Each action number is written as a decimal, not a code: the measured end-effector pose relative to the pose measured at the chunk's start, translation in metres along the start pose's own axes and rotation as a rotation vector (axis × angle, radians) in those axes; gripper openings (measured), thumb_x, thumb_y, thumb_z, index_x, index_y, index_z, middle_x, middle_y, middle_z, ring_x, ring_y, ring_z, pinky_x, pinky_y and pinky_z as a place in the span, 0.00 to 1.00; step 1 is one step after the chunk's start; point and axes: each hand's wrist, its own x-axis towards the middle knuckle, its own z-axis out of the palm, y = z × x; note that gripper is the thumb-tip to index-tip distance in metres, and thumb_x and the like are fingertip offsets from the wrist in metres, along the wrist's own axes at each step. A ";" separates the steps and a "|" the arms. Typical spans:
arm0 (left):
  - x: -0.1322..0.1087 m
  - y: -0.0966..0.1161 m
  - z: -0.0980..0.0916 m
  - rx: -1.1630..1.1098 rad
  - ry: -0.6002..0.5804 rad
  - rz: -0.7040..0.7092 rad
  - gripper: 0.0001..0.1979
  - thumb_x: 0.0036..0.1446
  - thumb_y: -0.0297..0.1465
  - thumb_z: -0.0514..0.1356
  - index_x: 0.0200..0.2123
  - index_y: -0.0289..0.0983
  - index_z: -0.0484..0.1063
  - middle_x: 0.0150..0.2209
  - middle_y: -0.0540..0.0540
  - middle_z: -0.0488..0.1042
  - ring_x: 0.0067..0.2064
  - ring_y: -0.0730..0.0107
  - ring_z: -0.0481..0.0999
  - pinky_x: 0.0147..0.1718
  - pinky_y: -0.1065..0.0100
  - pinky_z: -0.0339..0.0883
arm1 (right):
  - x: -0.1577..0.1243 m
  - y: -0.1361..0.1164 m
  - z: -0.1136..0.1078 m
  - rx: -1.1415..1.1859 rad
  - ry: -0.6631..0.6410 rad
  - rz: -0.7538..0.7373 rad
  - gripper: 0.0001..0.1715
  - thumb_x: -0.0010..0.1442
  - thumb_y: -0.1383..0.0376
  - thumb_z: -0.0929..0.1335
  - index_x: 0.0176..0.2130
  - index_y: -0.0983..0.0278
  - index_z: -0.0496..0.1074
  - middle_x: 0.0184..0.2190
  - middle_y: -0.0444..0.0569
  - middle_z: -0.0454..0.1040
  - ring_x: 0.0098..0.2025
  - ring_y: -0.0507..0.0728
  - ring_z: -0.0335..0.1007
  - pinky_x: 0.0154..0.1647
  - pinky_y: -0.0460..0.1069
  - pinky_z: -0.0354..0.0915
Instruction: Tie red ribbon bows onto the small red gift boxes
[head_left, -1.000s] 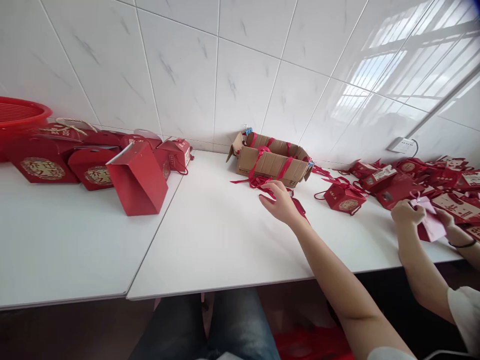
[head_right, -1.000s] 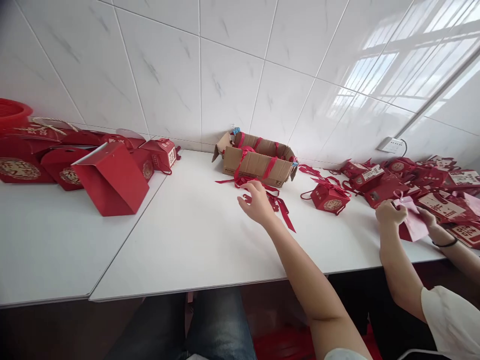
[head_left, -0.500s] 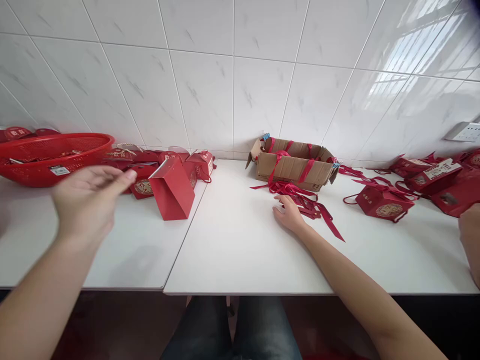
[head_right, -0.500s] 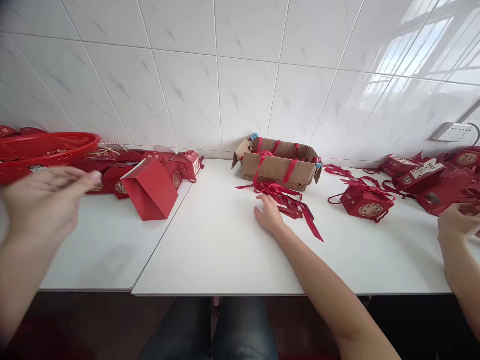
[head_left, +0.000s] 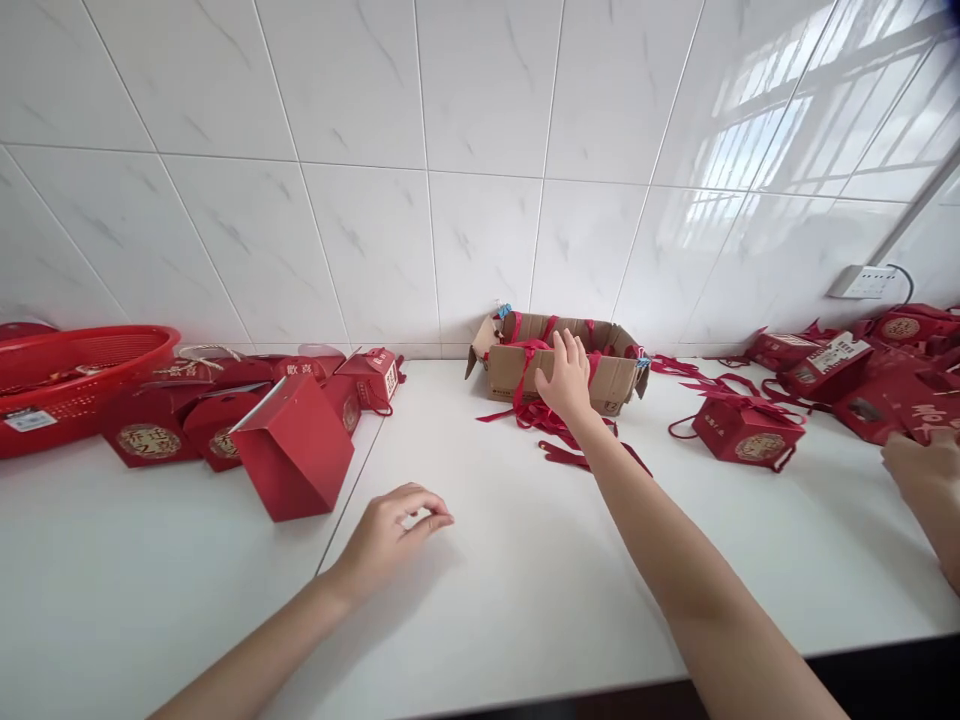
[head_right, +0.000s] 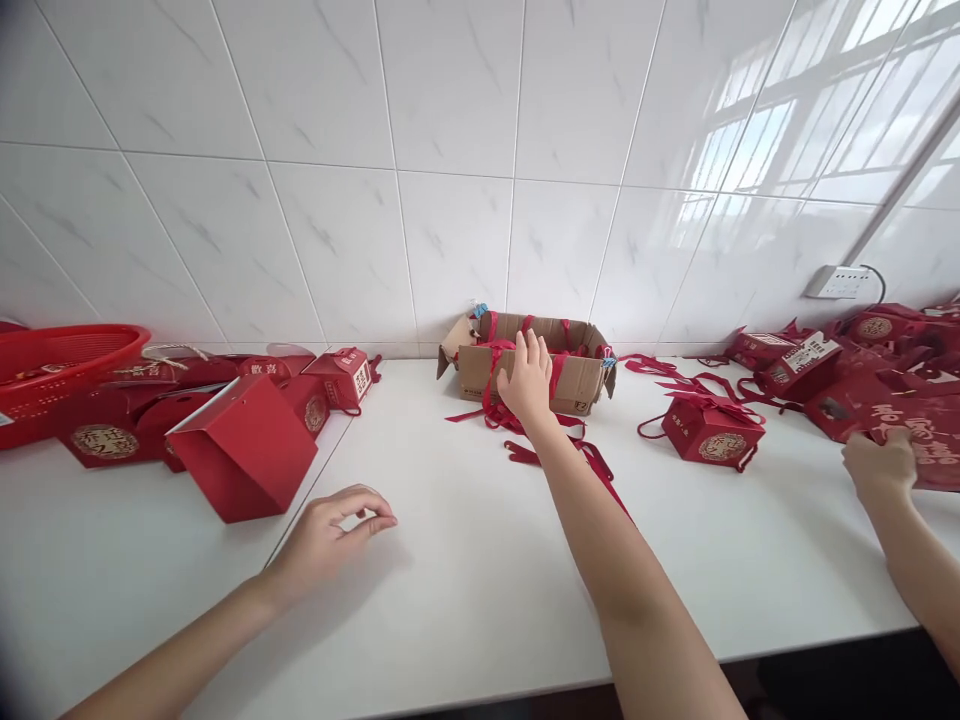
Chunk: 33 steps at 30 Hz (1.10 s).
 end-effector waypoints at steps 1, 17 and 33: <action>0.005 0.000 0.006 -0.016 -0.033 0.001 0.12 0.55 0.41 0.58 0.29 0.39 0.75 0.32 0.47 0.76 0.35 0.67 0.74 0.29 0.69 0.66 | 0.007 -0.002 0.000 -0.050 -0.045 0.022 0.39 0.58 0.65 0.61 0.65 0.69 0.45 0.63 0.59 0.52 0.65 0.64 0.41 0.63 0.61 0.41; 0.082 0.049 0.036 0.100 0.219 0.209 0.07 0.57 0.35 0.55 0.37 0.39 0.66 0.38 0.47 0.71 0.41 0.67 0.71 0.43 0.63 0.64 | 0.006 0.014 -0.061 -0.177 -0.896 -0.120 0.17 0.45 0.72 0.67 0.39 0.63 0.70 0.42 0.53 0.69 0.39 0.60 0.67 0.31 0.50 0.61; 0.235 0.090 0.070 0.990 0.092 0.368 0.26 0.55 0.46 0.54 0.42 0.29 0.74 0.54 0.29 0.66 0.58 0.40 0.58 0.53 0.47 0.54 | 0.008 0.013 -0.069 -0.064 -1.141 -0.111 0.13 0.41 0.73 0.68 0.30 0.62 0.65 0.29 0.44 0.68 0.30 0.55 0.68 0.25 0.47 0.61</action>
